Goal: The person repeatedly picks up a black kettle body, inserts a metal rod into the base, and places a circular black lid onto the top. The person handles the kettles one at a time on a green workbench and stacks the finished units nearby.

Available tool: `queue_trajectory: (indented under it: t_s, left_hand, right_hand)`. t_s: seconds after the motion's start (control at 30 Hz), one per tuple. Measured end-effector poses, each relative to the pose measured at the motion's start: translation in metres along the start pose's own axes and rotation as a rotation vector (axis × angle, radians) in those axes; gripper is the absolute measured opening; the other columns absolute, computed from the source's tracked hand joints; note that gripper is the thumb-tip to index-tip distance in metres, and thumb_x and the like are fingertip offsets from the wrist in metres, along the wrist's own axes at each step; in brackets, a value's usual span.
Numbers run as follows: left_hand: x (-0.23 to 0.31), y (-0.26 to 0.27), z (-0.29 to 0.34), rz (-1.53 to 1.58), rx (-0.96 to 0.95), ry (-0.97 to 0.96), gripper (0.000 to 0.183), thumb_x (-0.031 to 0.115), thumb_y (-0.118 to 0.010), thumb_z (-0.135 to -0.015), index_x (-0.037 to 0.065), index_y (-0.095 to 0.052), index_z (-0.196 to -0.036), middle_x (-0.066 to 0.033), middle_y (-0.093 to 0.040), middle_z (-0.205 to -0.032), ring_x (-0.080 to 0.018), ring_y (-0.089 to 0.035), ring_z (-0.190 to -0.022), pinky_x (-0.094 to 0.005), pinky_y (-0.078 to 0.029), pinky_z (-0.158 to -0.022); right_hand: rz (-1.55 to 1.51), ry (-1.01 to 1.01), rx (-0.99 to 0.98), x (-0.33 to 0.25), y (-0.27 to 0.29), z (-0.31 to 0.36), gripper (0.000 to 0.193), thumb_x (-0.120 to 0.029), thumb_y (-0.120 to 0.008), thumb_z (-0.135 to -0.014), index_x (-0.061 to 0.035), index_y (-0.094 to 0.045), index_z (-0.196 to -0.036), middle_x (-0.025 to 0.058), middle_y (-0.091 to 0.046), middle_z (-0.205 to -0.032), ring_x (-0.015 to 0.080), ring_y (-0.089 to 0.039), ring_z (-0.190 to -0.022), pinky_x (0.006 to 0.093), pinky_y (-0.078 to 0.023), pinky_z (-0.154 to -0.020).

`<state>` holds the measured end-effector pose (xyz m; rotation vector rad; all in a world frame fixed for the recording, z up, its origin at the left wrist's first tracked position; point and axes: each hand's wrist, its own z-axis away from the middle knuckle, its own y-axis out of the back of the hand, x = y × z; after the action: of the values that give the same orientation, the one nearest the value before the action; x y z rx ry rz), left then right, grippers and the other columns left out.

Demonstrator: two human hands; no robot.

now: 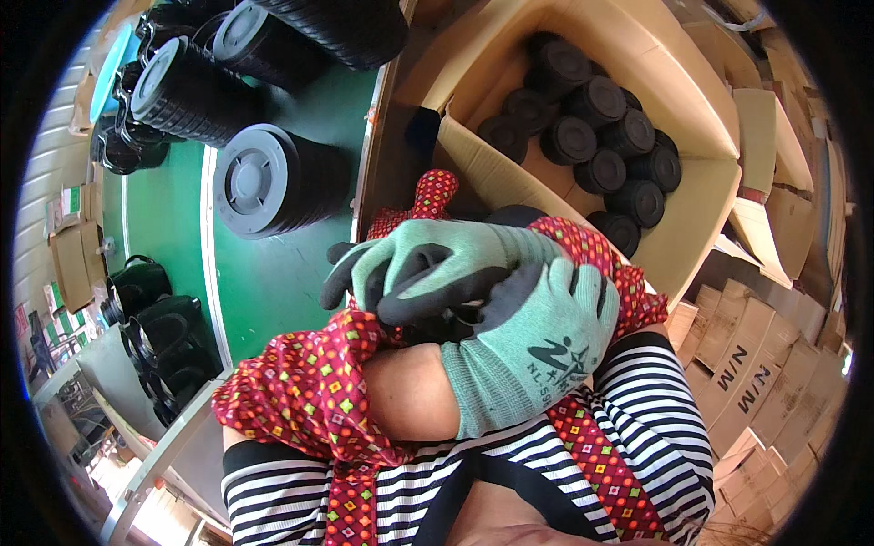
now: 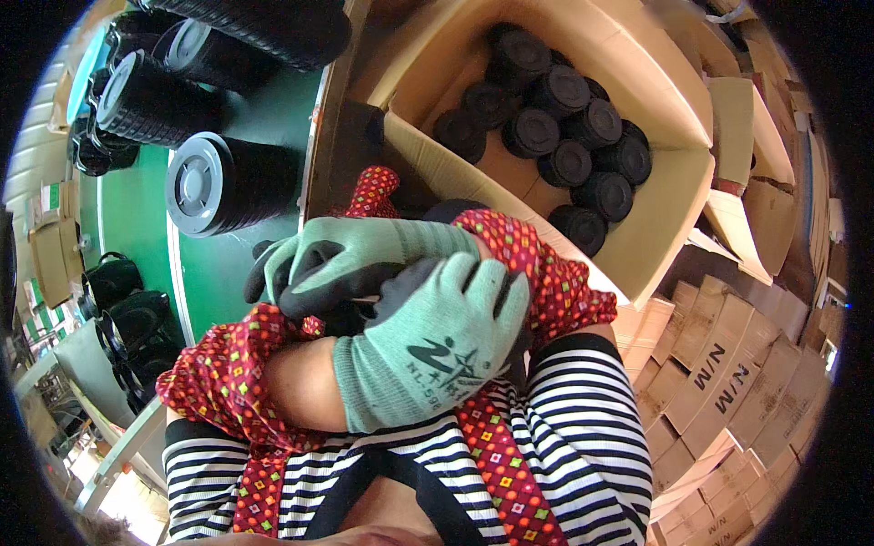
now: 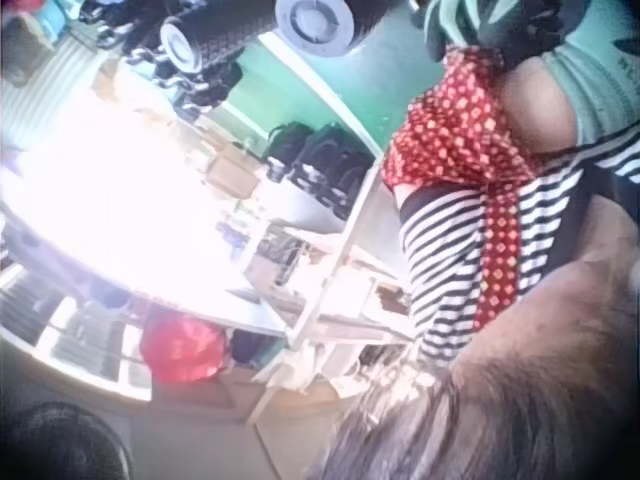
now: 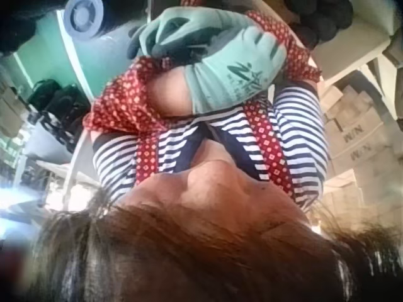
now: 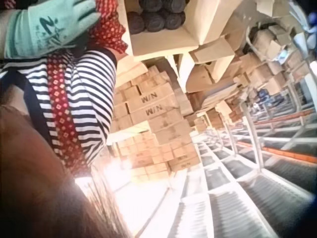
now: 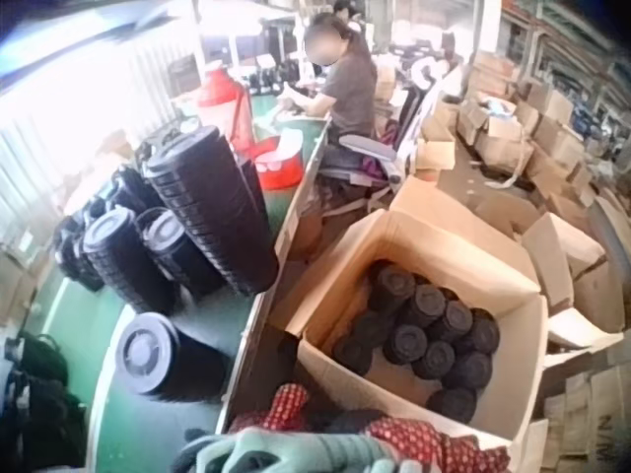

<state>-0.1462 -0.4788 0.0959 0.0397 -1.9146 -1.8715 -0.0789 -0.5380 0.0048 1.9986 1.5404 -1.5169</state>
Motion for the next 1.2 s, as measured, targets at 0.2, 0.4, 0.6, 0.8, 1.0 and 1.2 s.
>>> queue_trajectory:
  t_s: [0.2,0.4,0.6,0.8,1.0,1.2]
  left_hand:
    - [-0.010,-0.013,0.008,0.387,0.033,-0.079,0.031,0.032,-0.065,-0.087,0.006,-0.066,-0.105,-0.0080,-0.064,-0.092,-0.0231,-0.065,-0.078,-0.0350,-0.054,-0.069]
    - [-0.035,-0.006,0.029,0.617,0.232,-0.337,0.028,0.033,-0.063,-0.079,0.012,-0.069,-0.098,-0.0041,-0.062,-0.088,-0.0205,-0.064,-0.077,-0.0369,-0.052,-0.066]
    - [-0.074,0.008,0.061,0.984,0.139,-0.548,0.022,0.029,-0.066,-0.092,0.010,-0.074,-0.099,-0.0104,-0.072,-0.105,-0.0307,-0.071,-0.099,-0.0436,-0.058,-0.086]
    - [-0.095,-0.014,0.090,1.489,0.488,-0.498,0.026,0.018,-0.080,-0.086,0.001,-0.067,-0.071,-0.0131,-0.063,-0.069,-0.0354,-0.069,-0.071,-0.0460,-0.058,-0.070]
    - [-0.120,-0.020,0.098,1.215,0.525,-0.472,0.027,0.021,-0.084,-0.084,-0.001,-0.074,-0.097,-0.0167,-0.071,-0.098,-0.0408,-0.070,-0.100,-0.0502,-0.056,-0.090]
    - [-0.064,0.045,0.124,0.650,0.373,0.366,0.057,0.013,-0.083,-0.084,0.000,-0.066,-0.136,-0.0265,-0.068,-0.130,-0.0418,-0.071,-0.114,-0.0416,-0.058,-0.095]
  right_hand:
    - [0.019,0.003,0.054,0.013,0.001,0.013,0.037,-0.028,-0.058,-0.101,0.0023,-0.070,-0.084,0.0137,-0.067,-0.107,0.0322,-0.054,-0.123,0.0435,-0.040,-0.106]
    - [0.414,0.001,0.179,0.004,0.009,0.026,0.031,-0.026,-0.061,-0.093,-0.0005,-0.061,-0.076,0.0129,-0.056,-0.090,0.0369,-0.053,-0.109,0.0550,-0.033,-0.112]
    - [0.899,-0.110,0.183,-0.021,0.018,0.057,0.038,-0.038,-0.063,-0.083,-0.0027,-0.070,-0.097,0.0141,-0.063,-0.097,0.0380,-0.058,-0.099,0.0532,-0.043,-0.098]
    - [1.304,-0.457,0.341,-0.062,-0.022,0.070,0.032,-0.028,-0.072,-0.077,-0.0049,-0.075,-0.100,0.0146,-0.069,-0.093,0.0376,-0.065,-0.089,0.0488,-0.050,-0.084]
    - [1.354,-0.477,0.431,-0.052,-0.021,0.061,0.026,-0.020,-0.072,-0.091,-0.0013,-0.070,-0.110,0.0179,-0.071,-0.105,0.0413,-0.067,-0.102,0.0486,-0.053,-0.092]
    - [1.528,-0.227,0.520,-0.045,-0.029,0.044,0.026,-0.027,-0.070,-0.094,-0.0043,-0.074,-0.104,0.0145,-0.069,-0.094,0.0373,-0.065,-0.092,0.0477,-0.050,-0.084]
